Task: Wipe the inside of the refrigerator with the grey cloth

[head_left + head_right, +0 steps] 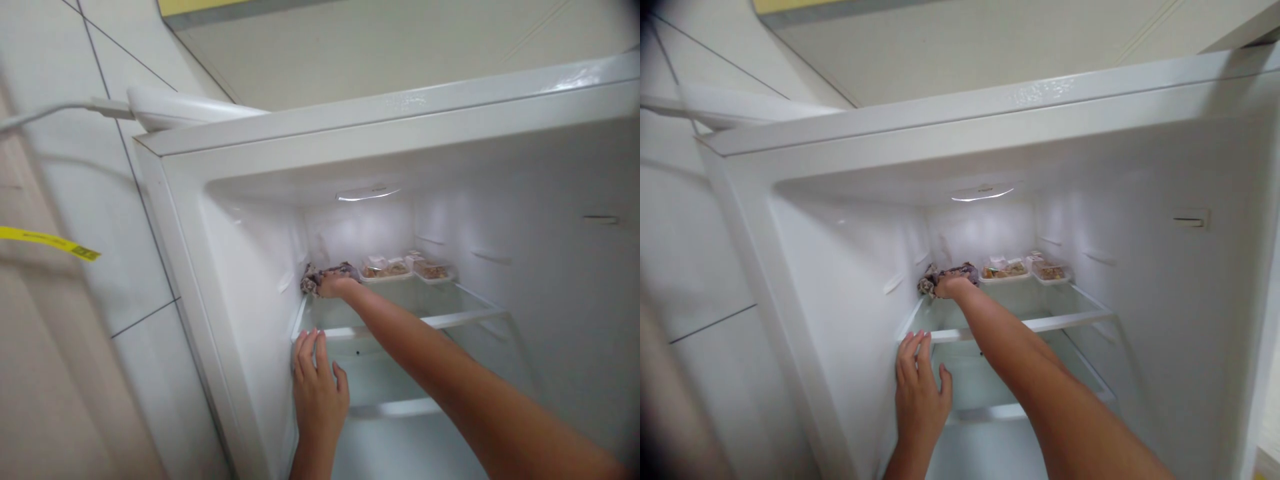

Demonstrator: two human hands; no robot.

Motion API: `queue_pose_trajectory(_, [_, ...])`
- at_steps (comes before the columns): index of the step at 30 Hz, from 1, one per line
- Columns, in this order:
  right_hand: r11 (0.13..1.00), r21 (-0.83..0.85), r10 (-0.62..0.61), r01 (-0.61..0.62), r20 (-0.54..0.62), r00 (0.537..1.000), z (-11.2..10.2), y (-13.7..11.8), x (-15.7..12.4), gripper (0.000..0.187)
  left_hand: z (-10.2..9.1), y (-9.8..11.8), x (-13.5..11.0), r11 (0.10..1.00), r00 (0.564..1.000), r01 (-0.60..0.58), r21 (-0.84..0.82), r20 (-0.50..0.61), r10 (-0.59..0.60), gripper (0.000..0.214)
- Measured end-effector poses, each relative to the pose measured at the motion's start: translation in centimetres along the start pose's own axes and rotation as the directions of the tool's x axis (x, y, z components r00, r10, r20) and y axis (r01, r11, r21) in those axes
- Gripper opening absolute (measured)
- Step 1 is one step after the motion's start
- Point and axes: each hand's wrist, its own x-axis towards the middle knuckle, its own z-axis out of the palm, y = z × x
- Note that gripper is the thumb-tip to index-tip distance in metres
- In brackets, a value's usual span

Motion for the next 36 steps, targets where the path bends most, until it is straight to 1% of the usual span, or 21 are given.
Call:
queue_pose_trajectory(3, [1.0, -0.004, -0.017, 0.017, -0.013, 1.0, 0.1, -0.4, -1.2, 0.063, -0.3, 0.1, 0.0, 1.0, 1.0, 0.015, -0.005, 0.026, -0.015, 0.059])
queue_pose_trajectory(5, [0.998, -0.01, -0.058, 0.058, -0.024, 0.998, 0.2, -0.5, -2.6, 0.063, -0.5, 0.1, 0.0, 1.0, 0.999, 0.009, -0.001, 0.043, -0.009, 0.059])
queue_pose_trajectory(8, [0.989, -0.02, -0.151, 0.15, -0.053, 0.987, 0.6, -0.7, -5.1, 0.064, -0.7, -0.1, 0.2, 1.0, 0.998, -0.018, 0.003, 0.059, 0.017, 0.059])
queue_pose_trajectory(12, [0.959, -0.031, -0.285, 0.283, -0.097, 0.954, 1.0, -0.3, -9.1, 0.057, -0.7, -0.4, 0.6, 1.0, 0.999, -0.023, -0.018, 0.04, 0.024, 0.054])
queue_pose_trajectory(14, [0.945, -0.035, -0.327, 0.325, -0.112, 0.938, 0.9, 0.2, -11.3, 0.053, -0.7, -0.5, 0.7, 1.0, 0.999, -0.008, 0.0, 0.031, 0.008, 0.045])
queue_pose_trajectory(17, [0.942, -0.038, -0.336, 0.334, -0.146, 0.93, 0.6, 1.5, -14.7, 0.048, -0.8, -0.6, 0.6, 0.998, 0.999, -0.009, 0.062, 0.04, 0.007, 0.028])
queue_pose_trajectory(18, [0.943, -0.038, -0.333, 0.331, -0.161, 0.929, 0.5, 2.1, -15.8, 0.047, -0.9, -0.7, 0.6, 0.998, 0.999, -0.014, 0.065, 0.046, 0.011, 0.028])
queue_pose_trajectory(20, [0.947, -0.037, -0.319, 0.318, -0.194, 0.927, 0.6, 3.7, -17.9, 0.047, -1.3, -0.7, 0.7, 0.999, 0.998, -0.033, 0.027, 0.061, 0.031, 0.033])
queue_pose_trajectory(22, [0.96, -0.031, -0.276, 0.277, -0.245, 0.929, 0.8, 5.7, -19.8, 0.05, -1.6, -0.8, 0.9, 0.998, 0.995, -0.046, -0.037, 0.083, 0.049, 0.035])
queue_pose_trajectory(23, [0.97, -0.025, -0.241, 0.244, -0.27, 0.932, 0.9, 6.8, -20.6, 0.051, -1.7, -0.8, 1.0, 0.997, 0.994, -0.05, -0.059, 0.09, 0.055, 0.032])
queue_pose_trajectory(27, [1.0, 0.001, -0.017, 0.018, -0.349, 0.937, 1.1, 11.9, -23.1, 0.046, -2.0, -0.7, 1.3, 0.996, 0.994, -0.043, -0.08, 0.102, 0.051, 0.019])
queue_pose_trajectory(28, [0.999, 0.001, 0.043, -0.046, -0.367, 0.929, 1.0, 13.0, -23.6, 0.044, -2.0, -0.7, 1.3, 0.996, 0.993, -0.039, -0.083, 0.105, 0.047, 0.018])
queue_pose_trajectory(30, [0.986, -0.003, 0.151, -0.167, -0.41, 0.899, 1.0, 14.7, -24.3, 0.041, -2.1, -0.7, 1.3, 0.995, 0.993, -0.035, -0.093, 0.108, 0.045, 0.018])
queue_pose_trajectory(33, [0.961, 0.001, 0.247, -0.276, -0.453, 0.857, 1.0, 15.4, -24.7, 0.042, -2.2, -0.6, 1.2, 0.994, 0.992, -0.034, -0.102, 0.114, 0.045, 0.017])
queue_pose_trajectory(34, [0.956, 0.005, 0.264, -0.294, -0.452, 0.852, 0.9, 15.2, -24.6, 0.042, -2.2, -0.5, 1.2, 0.994, 0.992, -0.033, -0.101, 0.118, 0.044, 0.016])
queue_pose_trajectory(36, [0.952, 0.01, 0.279, -0.305, -0.431, 0.858, 1.0, 14.3, -24.3, 0.045, -2.3, -0.4, 1.2, 0.995, 0.991, -0.021, -0.094, 0.131, 0.034, 0.015])
